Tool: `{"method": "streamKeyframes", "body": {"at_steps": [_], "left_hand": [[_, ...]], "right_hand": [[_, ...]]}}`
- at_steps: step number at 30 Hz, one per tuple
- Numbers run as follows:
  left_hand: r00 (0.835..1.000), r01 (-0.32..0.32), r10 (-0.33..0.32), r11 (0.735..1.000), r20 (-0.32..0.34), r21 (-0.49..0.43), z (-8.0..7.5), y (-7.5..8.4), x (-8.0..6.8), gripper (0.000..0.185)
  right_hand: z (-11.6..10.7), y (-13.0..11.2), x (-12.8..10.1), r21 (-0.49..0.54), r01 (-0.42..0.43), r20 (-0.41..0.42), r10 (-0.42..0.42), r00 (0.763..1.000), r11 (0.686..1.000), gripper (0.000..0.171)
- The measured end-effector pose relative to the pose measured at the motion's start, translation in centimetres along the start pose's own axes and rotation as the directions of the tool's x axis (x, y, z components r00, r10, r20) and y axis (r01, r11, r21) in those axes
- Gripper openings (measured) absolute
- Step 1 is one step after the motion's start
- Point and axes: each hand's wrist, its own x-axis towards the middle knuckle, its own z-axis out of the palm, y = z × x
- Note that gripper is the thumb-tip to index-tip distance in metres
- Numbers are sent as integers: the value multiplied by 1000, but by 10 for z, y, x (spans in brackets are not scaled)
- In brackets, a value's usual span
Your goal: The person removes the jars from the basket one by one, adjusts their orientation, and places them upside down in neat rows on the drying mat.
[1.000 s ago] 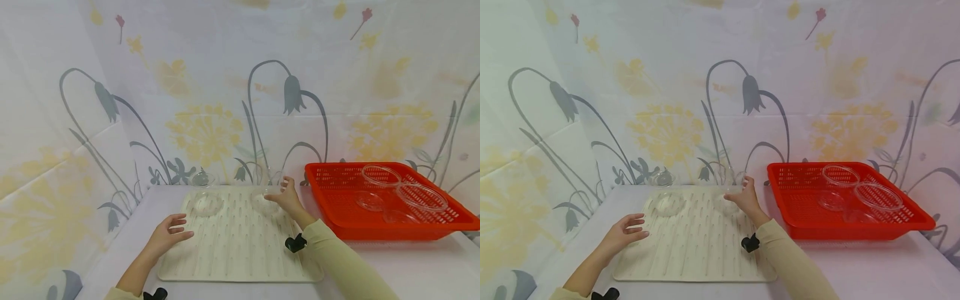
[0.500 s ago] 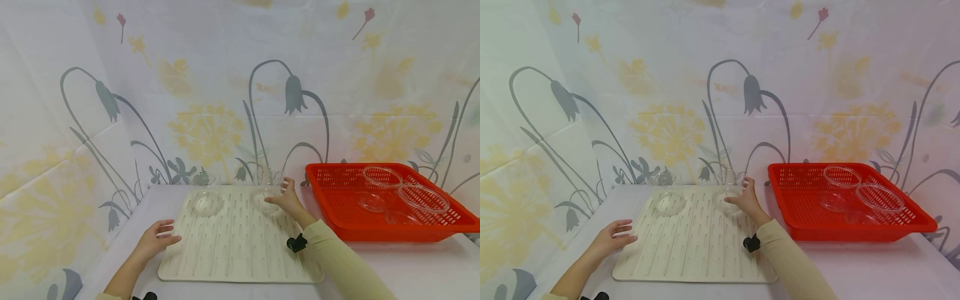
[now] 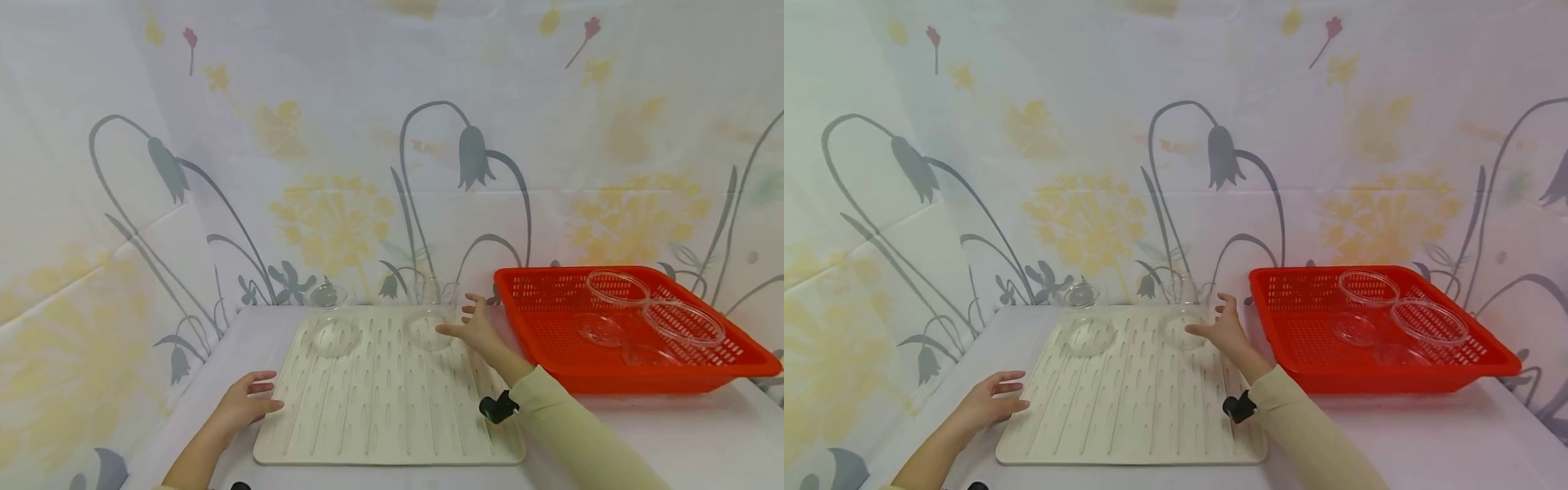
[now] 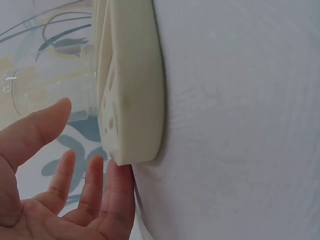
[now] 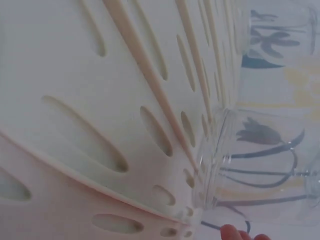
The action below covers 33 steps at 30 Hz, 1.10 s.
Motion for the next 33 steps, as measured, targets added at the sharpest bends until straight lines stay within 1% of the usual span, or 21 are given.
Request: {"method": "streamKeyframes", "body": {"at_steps": [4,7,12,16,19,22,24,28,33], "left_hand": [[1000,16,-16,1000,14,-5,-1,0,0,63],[999,22,-22,1000,32,4,-4,-2,2,62],[996,36,-41,997,80,63,-9,-7,5,61],[989,48,-61,994,133,100,-13,-9,6,60],[984,54,-70,994,163,98,-14,-9,5,59],[982,66,-78,995,172,78,-15,-9,5,60],[981,62,-74,996,182,68,-15,-9,4,60],[979,61,-71,997,189,56,-15,-9,4,60],[979,63,-72,997,191,50,-15,-10,4,61]], "right_hand": [[-4,-8,-11,-24,2,14,-2,1000,1000,89],[-6,-12,-18,-33,20,18,-20,1000,999,88],[-8,-21,-28,-35,32,22,-32,999,999,89],[-10,-26,-34,-42,36,19,-35,999,998,89],[-12,-28,-39,-43,43,24,-42,999,998,88],[-14,-31,-45,-42,62,32,-61,998,997,87],[-17,-34,-48,-43,86,39,-84,996,995,86],[-23,-39,-55,-47,131,55,-129,990,990,86],[-30,-46,-63,-56,159,63,-156,986,986,87]]}}
